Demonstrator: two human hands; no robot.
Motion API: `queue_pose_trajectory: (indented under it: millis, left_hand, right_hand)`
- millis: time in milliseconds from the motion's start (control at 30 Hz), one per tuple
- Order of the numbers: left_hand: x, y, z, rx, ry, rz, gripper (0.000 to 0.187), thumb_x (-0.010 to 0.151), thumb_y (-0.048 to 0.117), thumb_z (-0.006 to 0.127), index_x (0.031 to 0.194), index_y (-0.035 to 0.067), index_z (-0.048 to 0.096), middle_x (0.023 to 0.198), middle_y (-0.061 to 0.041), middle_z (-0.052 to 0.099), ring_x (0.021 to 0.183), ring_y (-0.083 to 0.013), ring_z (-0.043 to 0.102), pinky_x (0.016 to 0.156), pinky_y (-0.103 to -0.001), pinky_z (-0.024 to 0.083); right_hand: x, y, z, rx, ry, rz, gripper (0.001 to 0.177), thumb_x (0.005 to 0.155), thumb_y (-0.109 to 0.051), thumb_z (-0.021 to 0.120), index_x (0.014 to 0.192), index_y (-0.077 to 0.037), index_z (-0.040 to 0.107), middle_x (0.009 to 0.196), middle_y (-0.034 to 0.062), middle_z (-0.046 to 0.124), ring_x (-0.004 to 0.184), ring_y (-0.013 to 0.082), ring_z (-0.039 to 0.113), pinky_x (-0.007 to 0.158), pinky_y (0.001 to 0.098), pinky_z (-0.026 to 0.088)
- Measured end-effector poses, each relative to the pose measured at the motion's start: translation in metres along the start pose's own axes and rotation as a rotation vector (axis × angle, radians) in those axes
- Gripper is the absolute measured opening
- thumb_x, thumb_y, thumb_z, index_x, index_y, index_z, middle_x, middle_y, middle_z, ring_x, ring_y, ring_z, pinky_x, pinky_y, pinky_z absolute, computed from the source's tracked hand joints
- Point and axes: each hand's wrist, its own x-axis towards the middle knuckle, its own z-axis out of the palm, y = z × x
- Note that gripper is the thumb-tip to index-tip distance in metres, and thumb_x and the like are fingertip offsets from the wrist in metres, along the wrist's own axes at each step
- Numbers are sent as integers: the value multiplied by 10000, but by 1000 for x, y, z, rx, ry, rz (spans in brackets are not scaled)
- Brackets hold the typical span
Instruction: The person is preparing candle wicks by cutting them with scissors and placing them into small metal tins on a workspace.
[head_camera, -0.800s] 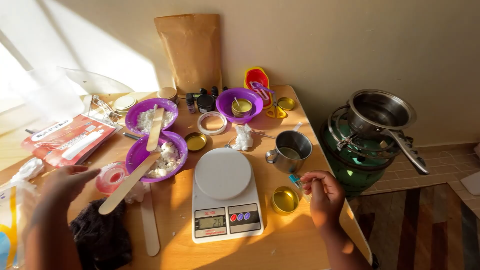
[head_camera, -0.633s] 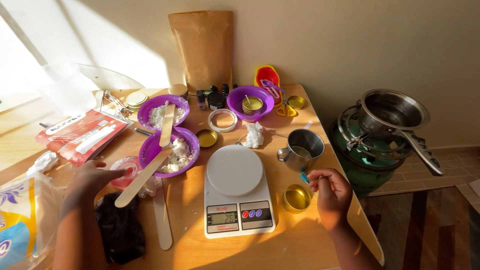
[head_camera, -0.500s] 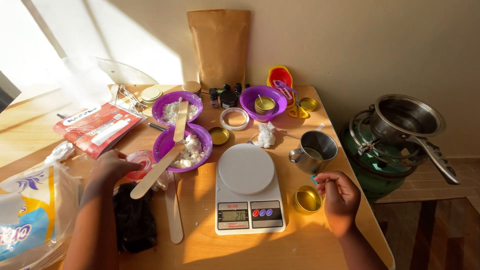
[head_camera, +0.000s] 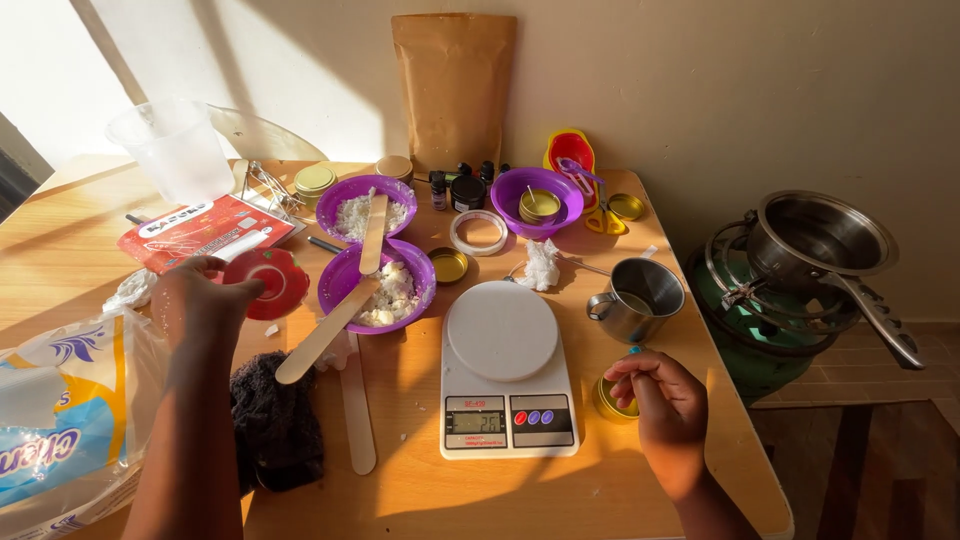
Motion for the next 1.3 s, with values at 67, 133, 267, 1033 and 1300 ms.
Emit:
queue_pose_trajectory:
  millis: [67, 133, 267, 1033, 1300]
  left_hand:
    - [-9, 15, -16, -8, 123, 113, 495, 606, 366, 803, 1008, 108, 674, 879, -71, 690, 760, -257, 640, 645, -392, 469]
    - [-28, 34, -35, -12, 239, 229, 460, 636, 344, 802, 986, 89, 644, 944, -71, 689, 810, -286, 639, 686, -401, 465]
    - [-94, 100, -74, -246, 496, 512, 374, 719, 121, 799, 983, 25, 551, 885, -121, 637, 741, -286, 607, 608, -389, 514]
    - [-222, 199, 68, -774, -197, 707, 276, 623, 124, 852, 791, 9, 666, 722, -137, 649, 626, -269, 570, 572, -372, 482]
    - [-224, 189, 87, -830, -101, 698, 290, 612, 6, 689, 885, 103, 679, 932, -38, 705, 885, -162, 674, 789, -273, 520]
  right_hand:
    - [-1, -3, 0, -3, -5, -12, 244, 797, 62, 412, 748, 28, 648, 721, 142, 670, 587, 179, 561, 543, 257, 449]
    - [-4, -5, -1, -8, -5, -17, 246, 797, 63, 412, 750, 30, 650, 725, 141, 674, 588, 179, 563, 543, 260, 452]
    - [-4, -6, -3, 0, 0, -13, 248, 794, 62, 419, 736, 17, 656, 705, 134, 681, 560, 179, 565, 525, 268, 445]
    - [72, 17, 17, 32, -282, -345, 329, 828, -89, 700, 1139, 0, 639, 816, 73, 579, 666, 102, 571, 632, 240, 525]
    - [58, 3, 15, -172, -400, -647, 338, 877, 6, 604, 1206, -47, 545, 1199, 119, 606, 1140, 261, 593, 966, 339, 478]
